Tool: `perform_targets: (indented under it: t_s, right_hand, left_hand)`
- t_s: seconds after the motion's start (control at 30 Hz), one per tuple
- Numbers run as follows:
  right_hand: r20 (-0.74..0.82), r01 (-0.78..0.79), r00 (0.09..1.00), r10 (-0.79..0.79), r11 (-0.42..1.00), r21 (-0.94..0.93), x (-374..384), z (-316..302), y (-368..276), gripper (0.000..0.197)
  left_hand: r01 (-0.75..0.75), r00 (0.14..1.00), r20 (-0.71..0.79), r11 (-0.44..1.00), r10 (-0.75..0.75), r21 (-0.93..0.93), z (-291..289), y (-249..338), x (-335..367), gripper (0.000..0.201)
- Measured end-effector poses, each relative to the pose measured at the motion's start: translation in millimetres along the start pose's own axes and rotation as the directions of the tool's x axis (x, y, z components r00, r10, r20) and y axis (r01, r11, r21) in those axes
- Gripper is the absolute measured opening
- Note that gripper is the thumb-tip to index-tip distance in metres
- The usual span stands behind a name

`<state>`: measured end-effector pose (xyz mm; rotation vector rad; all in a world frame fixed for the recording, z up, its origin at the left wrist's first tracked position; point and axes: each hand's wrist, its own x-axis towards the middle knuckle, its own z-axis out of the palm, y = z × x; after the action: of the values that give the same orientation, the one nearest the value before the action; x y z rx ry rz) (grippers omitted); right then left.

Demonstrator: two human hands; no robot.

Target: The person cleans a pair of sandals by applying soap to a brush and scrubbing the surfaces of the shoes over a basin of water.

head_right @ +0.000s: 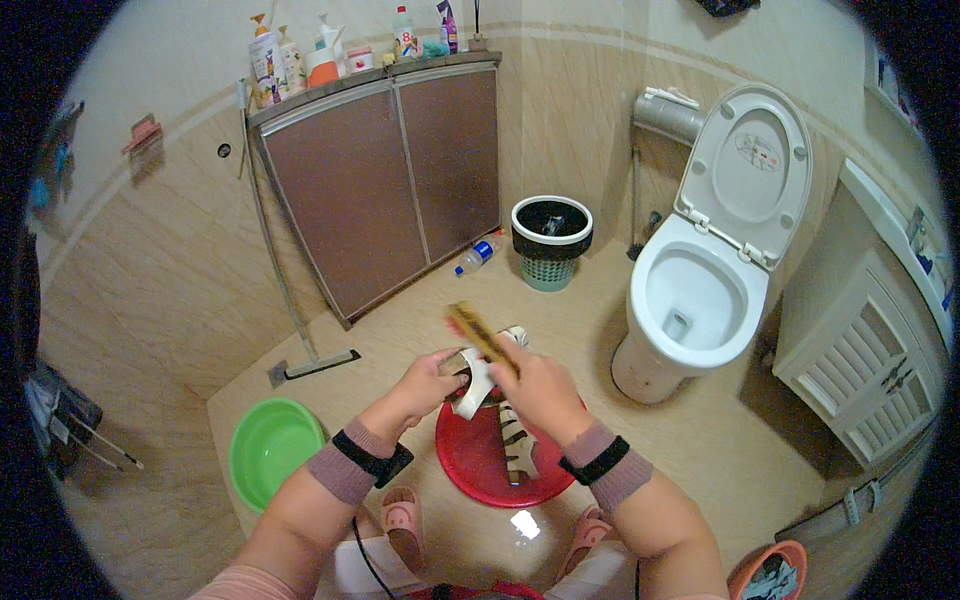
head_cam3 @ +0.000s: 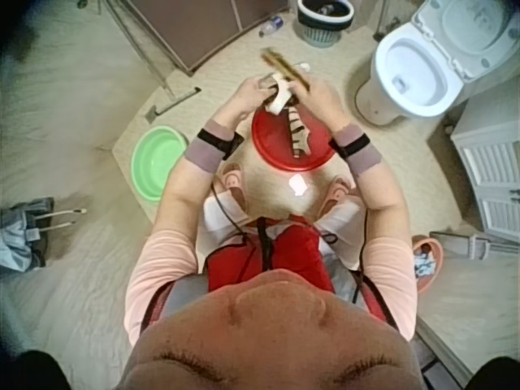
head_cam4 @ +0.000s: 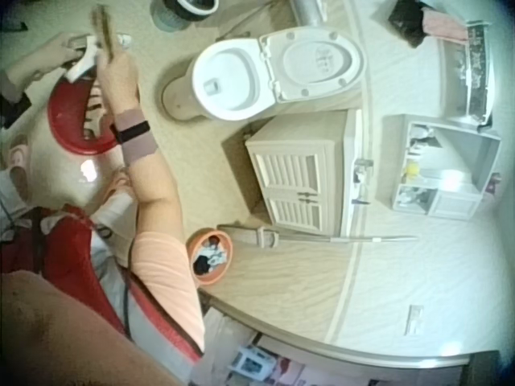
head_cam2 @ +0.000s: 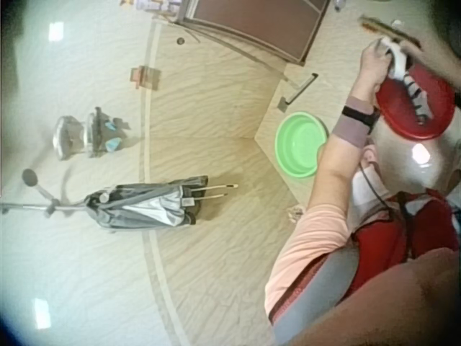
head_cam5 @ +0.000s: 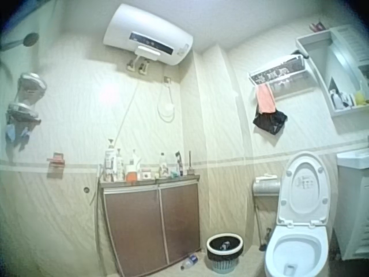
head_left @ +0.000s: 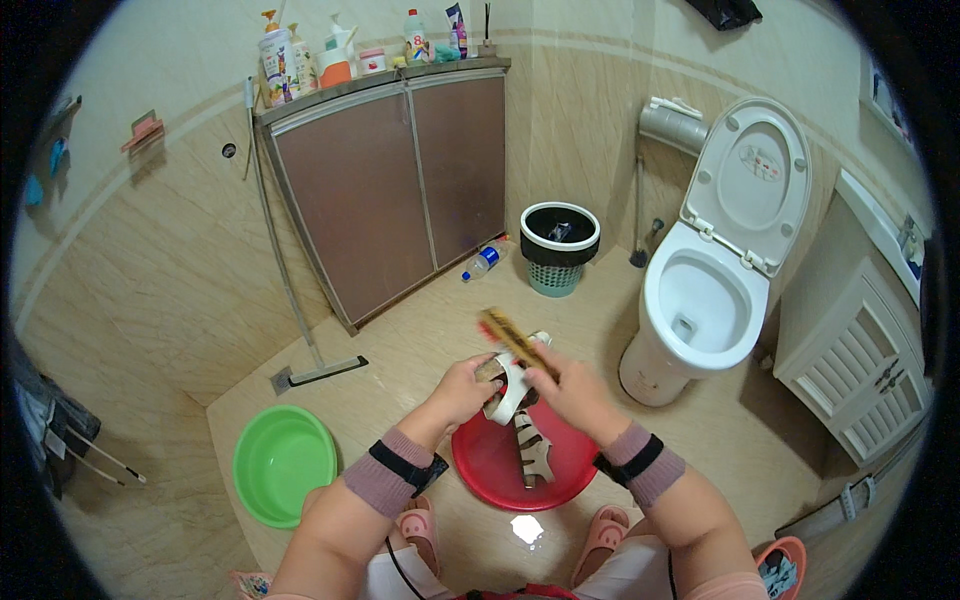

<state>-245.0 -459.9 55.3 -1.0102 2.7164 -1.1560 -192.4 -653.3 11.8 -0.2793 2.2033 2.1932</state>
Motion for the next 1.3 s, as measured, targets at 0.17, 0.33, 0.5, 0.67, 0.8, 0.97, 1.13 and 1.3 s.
perform_targets:
  t_s: [0.17, 0.33, 0.5, 0.67, 0.8, 0.97, 1.13, 1.3]
  right_hand:
    - [-0.004, 0.156, 0.988, -0.156, 0.988, -0.010, -13, 13, -18, 0.047]
    - [-0.030, -0.063, 0.998, 0.061, 0.996, -0.057, 5, 1, 19, 0.048]
    - [0.044, 0.180, 0.983, -0.179, 0.984, -0.006, -14, 13, -24, 0.050]
    - [-0.012, -0.066, 0.998, 0.065, 0.995, -0.078, 6, -3, 11, 0.049]
    - [-0.051, 0.233, 0.971, -0.232, 0.973, 0.009, -12, 15, -8, 0.049]
    - [-0.038, -0.043, 0.998, 0.041, 0.998, -0.051, 3, 0, 14, 0.046]
    - [-0.002, 0.187, 0.982, -0.187, 0.982, -0.038, -14, 17, -15, 0.048]
    - [-0.023, -0.064, 0.998, 0.062, 0.994, -0.084, 5, -1, 15, 0.049]
  left_hand:
    - [-0.059, 0.998, 0.005, 0.984, 0.059, 0.165, -11, -7, -1, 0.034]
    - [-0.053, 0.998, -0.014, 0.986, 0.056, 0.159, -3, -3, 1, 0.035]
    - [-0.042, 0.999, 0.009, 0.974, 0.041, 0.224, -17, -3, -1, 0.038]
    - [-0.048, 0.998, -0.034, 0.978, 0.056, 0.205, -6, -1, 1, 0.047]
    - [0.017, 0.999, -0.046, 0.979, -0.007, 0.205, -6, 13, -10, 0.047]
    - [-0.104, 0.994, -0.032, 0.988, 0.108, 0.116, -4, 4, -3, 0.038]
    - [-0.101, 0.993, -0.042, 0.973, 0.112, 0.205, -16, -9, 1, 0.039]
    - [-0.092, 0.994, -0.057, 0.995, 0.094, 0.050, -3, -5, 2, 0.038]
